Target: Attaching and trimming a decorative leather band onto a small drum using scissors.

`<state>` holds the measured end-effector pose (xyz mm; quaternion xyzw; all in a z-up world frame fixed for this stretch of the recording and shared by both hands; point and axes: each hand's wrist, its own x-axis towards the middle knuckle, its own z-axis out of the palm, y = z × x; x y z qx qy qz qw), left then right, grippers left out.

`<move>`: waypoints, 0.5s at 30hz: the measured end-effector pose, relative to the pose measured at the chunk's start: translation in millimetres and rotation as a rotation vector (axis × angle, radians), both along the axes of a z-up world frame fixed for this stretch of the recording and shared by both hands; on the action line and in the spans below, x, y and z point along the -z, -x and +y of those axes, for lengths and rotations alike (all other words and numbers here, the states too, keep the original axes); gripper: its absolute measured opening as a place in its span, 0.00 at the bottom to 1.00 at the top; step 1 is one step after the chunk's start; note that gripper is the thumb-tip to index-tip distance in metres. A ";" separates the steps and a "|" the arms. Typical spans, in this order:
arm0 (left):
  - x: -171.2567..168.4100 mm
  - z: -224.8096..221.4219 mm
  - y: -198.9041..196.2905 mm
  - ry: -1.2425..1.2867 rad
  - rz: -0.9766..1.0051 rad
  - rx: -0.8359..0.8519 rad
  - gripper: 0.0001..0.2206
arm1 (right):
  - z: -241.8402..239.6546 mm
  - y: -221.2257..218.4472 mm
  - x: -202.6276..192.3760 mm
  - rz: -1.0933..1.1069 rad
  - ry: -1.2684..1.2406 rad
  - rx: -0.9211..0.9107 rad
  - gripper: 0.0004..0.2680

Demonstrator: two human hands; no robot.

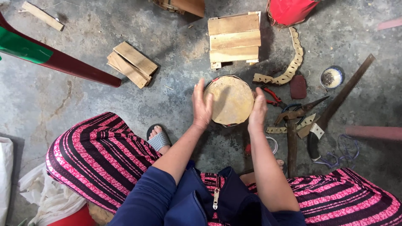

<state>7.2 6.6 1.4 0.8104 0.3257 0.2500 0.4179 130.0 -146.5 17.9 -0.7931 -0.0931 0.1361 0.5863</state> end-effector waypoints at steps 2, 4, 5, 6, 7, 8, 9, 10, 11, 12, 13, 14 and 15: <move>-17.7 5.7 -4.5 0.482 -0.242 -0.218 0.26 | 3.2 -1.3 -11.0 0.119 -0.173 0.096 0.22; -11.4 9.2 -1.6 0.667 -0.230 -0.337 0.29 | 1.6 -6.0 -8.5 0.294 -0.241 0.161 0.24; -9.3 15.2 -2.6 0.843 -0.222 -0.459 0.32 | 5.2 -11.2 -7.9 0.466 -0.315 0.221 0.26; -7.8 12.4 -2.1 0.840 -0.226 -0.459 0.32 | 2.0 -10.4 -5.4 0.464 -0.318 0.218 0.26; -5.9 10.1 -1.9 0.943 -0.207 -0.514 0.35 | -0.7 -10.0 -2.4 0.566 -0.328 0.253 0.28; -3.7 7.7 -1.6 1.045 -0.188 -0.567 0.39 | -3.5 -9.5 1.0 0.668 -0.337 0.287 0.30; -4.8 8.4 -1.2 1.046 -0.189 -0.569 0.39 | -6.6 -10.4 4.5 0.669 -0.336 0.286 0.30; -5.8 9.2 -0.8 0.951 -0.161 -0.507 0.35 | -9.6 -11.3 8.3 0.676 -0.332 0.250 0.30; -6.7 10.9 -1.0 0.854 -0.136 -0.446 0.32 | -11.5 -13.0 12.1 0.682 -0.330 0.211 0.30; -22.9 8.3 -2.0 0.853 -0.138 -0.449 0.32 | -5.8 -10.2 -9.2 0.682 -0.330 0.207 0.30; -39.2 6.2 -2.6 0.778 -0.157 -0.355 0.29 | 0.5 -7.0 -30.5 0.566 -0.286 0.126 0.28; -55.7 4.0 -3.1 0.701 -0.174 -0.262 0.26 | 6.7 -3.7 -52.1 0.448 -0.242 0.046 0.25; -43.4 4.4 -2.5 0.698 -0.179 -0.264 0.26 | 8.0 -2.1 -58.2 0.446 -0.246 0.042 0.25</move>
